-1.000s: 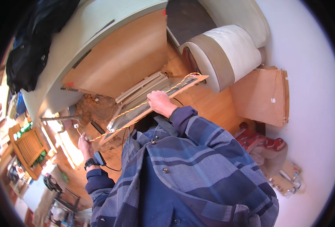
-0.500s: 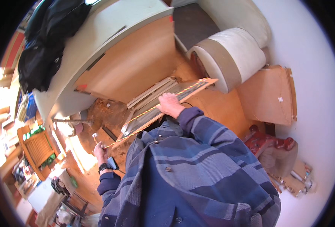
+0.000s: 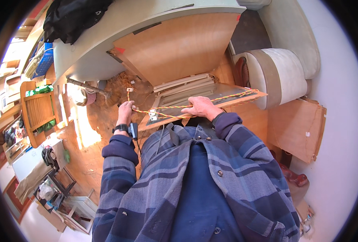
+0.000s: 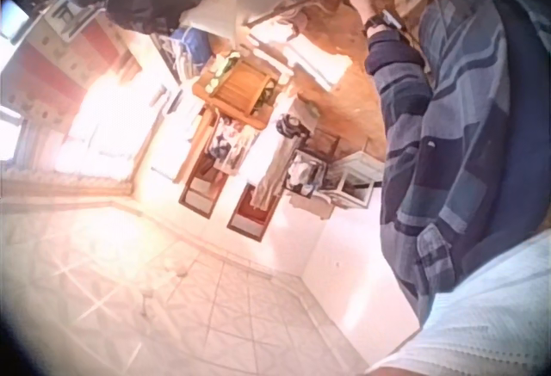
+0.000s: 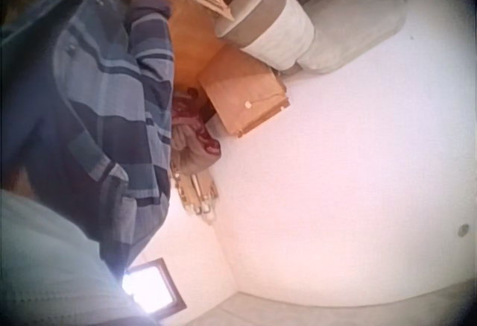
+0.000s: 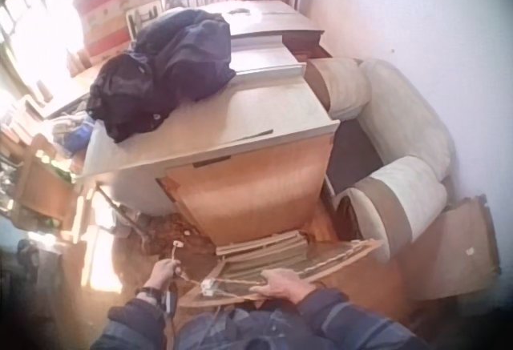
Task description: The person picks up rectangular light fixture frames and attaches orange string lights to them. They repeatedly pick up frames, thread or wrap the string lights, and place the frames back on a stack. The person handles multiple frames and string lights throughout the clip.
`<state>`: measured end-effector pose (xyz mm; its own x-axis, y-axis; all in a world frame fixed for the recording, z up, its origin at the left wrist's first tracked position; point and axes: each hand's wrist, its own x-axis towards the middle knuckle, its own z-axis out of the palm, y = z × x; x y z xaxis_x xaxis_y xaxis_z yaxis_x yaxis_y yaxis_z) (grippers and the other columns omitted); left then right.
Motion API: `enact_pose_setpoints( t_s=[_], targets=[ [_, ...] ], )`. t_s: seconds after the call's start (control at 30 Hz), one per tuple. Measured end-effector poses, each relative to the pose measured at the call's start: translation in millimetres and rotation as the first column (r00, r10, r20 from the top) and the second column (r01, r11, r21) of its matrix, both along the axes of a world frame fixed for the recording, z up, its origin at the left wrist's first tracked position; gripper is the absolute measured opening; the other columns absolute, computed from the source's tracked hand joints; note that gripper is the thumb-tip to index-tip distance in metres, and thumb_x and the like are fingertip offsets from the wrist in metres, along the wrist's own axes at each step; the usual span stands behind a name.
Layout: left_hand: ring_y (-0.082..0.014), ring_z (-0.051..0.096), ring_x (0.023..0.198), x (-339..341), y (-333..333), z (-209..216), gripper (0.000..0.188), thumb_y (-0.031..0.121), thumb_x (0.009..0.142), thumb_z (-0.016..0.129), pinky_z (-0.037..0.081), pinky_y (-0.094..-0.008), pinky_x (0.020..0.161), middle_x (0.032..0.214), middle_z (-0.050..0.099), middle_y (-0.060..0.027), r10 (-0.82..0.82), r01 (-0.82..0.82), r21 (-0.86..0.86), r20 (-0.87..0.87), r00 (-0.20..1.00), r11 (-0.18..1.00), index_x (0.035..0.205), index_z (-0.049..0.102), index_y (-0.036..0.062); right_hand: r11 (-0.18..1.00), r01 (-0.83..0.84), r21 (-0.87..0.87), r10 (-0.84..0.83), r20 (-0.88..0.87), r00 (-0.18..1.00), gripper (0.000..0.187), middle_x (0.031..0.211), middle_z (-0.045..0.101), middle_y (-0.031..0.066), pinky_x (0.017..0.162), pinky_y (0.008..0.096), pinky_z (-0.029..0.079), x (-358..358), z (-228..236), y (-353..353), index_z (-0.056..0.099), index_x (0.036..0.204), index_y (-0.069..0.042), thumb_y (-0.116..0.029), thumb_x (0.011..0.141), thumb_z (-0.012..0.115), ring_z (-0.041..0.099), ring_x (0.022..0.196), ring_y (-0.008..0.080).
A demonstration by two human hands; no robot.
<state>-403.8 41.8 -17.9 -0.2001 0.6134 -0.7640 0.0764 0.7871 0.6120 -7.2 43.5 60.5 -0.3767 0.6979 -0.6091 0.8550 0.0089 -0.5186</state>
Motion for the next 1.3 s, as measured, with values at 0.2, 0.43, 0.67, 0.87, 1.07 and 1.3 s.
enact_pose_setpoints(
  t_s=[0.2,0.43,0.67,0.87,1.07,1.3],
  targets=[
    [-0.0170,0.068,0.070,29,37,-32,0.024,0.021,0.100,0.056,0.051,-0.0289,0.056,0.080,0.069,-0.0064,-0.081,0.081,0.049,-0.006,0.997,0.996,0.108,0.068,0.0018,0.990,-0.017,-0.141,0.009,-0.061,0.998,0.056,0.098,0.073,0.0198,0.085,0.0489,0.053,-10,-4,-20,0.068,0.095,-0.005,-0.058,0.079,0.076,0.069,0.100,0.0397],
    [-0.0201,0.070,0.065,53,48,-66,0.027,0.019,0.100,0.055,0.053,-0.0341,0.062,0.070,0.071,-0.0120,-0.068,0.097,0.167,-0.171,0.983,0.981,0.097,0.070,-0.0041,0.972,0.184,-0.146,-0.206,-0.153,0.966,0.050,0.100,0.072,0.0191,0.085,0.0488,0.053,-18,-18,-40,0.068,0.098,-0.006,-0.053,0.084,0.073,0.068,0.100,0.0396],
    [-0.0188,0.060,0.053,25,44,-102,0.025,0.025,0.089,0.066,0.047,-0.0342,0.049,0.069,0.068,-0.0088,-0.352,0.365,-0.028,-0.335,0.874,0.931,0.084,0.069,0.0005,0.953,0.295,0.063,-0.269,-0.268,0.925,0.029,0.102,0.069,0.0188,0.089,0.0488,0.052,-20,-43,-45,0.068,0.103,-0.005,-0.030,0.097,0.055,0.065,0.104,0.0393],
    [-0.0276,0.070,0.104,94,56,-32,0.037,0.020,0.089,0.067,0.054,-0.0372,0.094,0.107,0.074,-0.0202,-0.720,0.843,0.270,-0.439,0.537,0.465,0.118,0.069,-0.0035,0.944,0.304,0.126,-0.275,-0.208,0.939,0.022,0.111,0.066,0.0167,0.093,0.0492,0.053,-26,-39,-46,0.066,0.109,-0.007,-0.018,0.090,0.064,0.064,0.110,0.0380],
    [-0.0363,0.064,0.117,148,38,19,0.042,0.012,0.081,0.067,0.051,-0.0422,0.102,0.121,0.069,-0.0208,-0.968,0.947,0.287,-0.162,0.194,0.142,0.122,0.067,0.0006,0.924,0.351,0.149,-0.324,-0.178,0.929,0.029,0.106,0.067,0.0161,0.092,0.0490,0.053,-29,-36,-44,0.065,0.112,-0.007,-0.017,0.085,0.068,0.065,0.106,0.0377],
    [-0.0436,0.060,0.117,150,38,-4,0.047,0.016,0.077,0.071,0.048,-0.0468,0.104,0.121,0.064,-0.0246,-0.963,0.957,0.288,-0.267,0.047,-0.033,0.120,0.062,0.0000,0.905,0.390,0.170,-0.334,-0.283,0.899,0.029,0.103,0.069,0.0193,0.089,0.0508,0.053,-24,-39,-43,0.066,0.110,-0.007,-0.015,0.081,0.067,0.066,0.104,0.0399]
  ],
)
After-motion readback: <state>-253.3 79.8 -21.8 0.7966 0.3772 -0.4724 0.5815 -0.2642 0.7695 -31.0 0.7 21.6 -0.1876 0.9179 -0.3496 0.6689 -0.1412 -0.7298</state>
